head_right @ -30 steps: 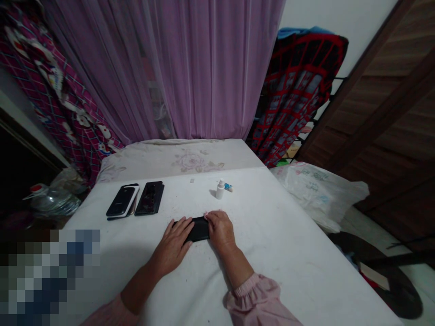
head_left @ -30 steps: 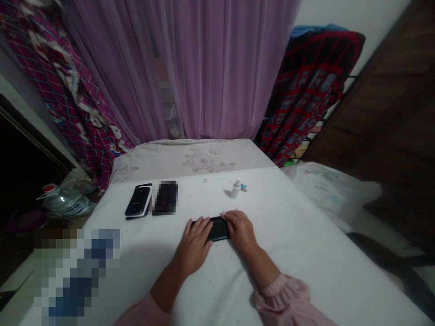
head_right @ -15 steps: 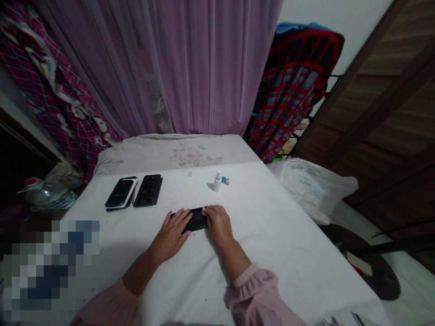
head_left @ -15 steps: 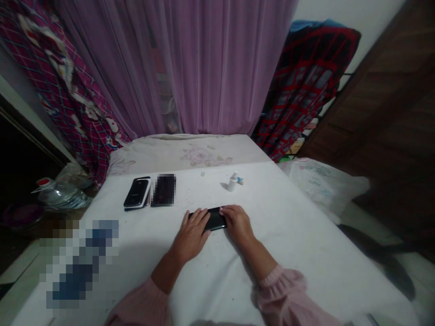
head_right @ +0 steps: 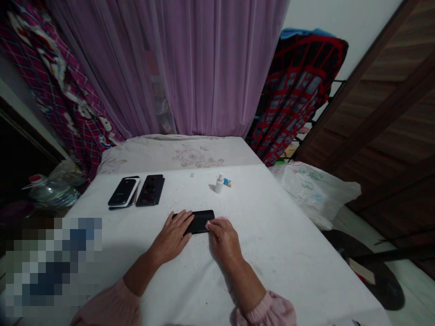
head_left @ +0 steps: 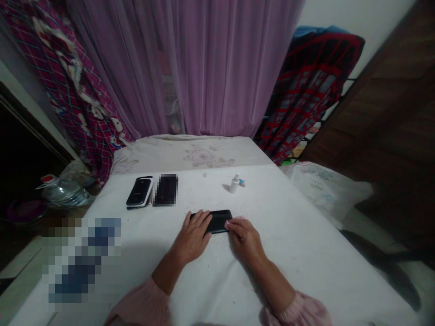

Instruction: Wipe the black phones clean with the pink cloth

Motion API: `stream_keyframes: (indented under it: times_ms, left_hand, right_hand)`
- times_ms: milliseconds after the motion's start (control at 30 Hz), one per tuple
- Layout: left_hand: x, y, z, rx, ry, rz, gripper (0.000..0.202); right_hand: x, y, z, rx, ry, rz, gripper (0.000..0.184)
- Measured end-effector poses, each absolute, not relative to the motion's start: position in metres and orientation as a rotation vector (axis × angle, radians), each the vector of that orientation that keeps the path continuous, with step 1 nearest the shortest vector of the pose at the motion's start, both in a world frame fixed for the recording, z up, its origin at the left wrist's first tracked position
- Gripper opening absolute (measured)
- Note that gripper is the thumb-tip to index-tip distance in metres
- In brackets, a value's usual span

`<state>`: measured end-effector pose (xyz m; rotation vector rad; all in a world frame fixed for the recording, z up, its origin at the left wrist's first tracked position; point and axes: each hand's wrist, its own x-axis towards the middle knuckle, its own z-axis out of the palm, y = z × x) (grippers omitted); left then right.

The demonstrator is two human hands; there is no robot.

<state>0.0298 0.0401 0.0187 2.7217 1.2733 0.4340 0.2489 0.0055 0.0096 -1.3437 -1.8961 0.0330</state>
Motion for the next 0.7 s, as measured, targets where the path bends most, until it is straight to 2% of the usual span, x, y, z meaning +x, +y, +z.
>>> stream_keyframes:
  times_ms: [300,533,700]
  left_hand:
    - [0.030,0.040,0.014,2.736,1.277,0.501,0.047]
    - [0.031,0.039,0.015,2.723,1.296,0.505,0.047]
    - [0.030,0.040,0.016,2.716,1.286,0.485,0.047]
  right_hand:
    - [0.233,0.071,0.014,-1.578,-1.863,0.047,0.023]
    - [0.241,0.017,0.010,-1.342,-1.891,0.067,0.026]
    - [0.242,0.008,0.012,-1.350,-1.923,0.084,0.024]
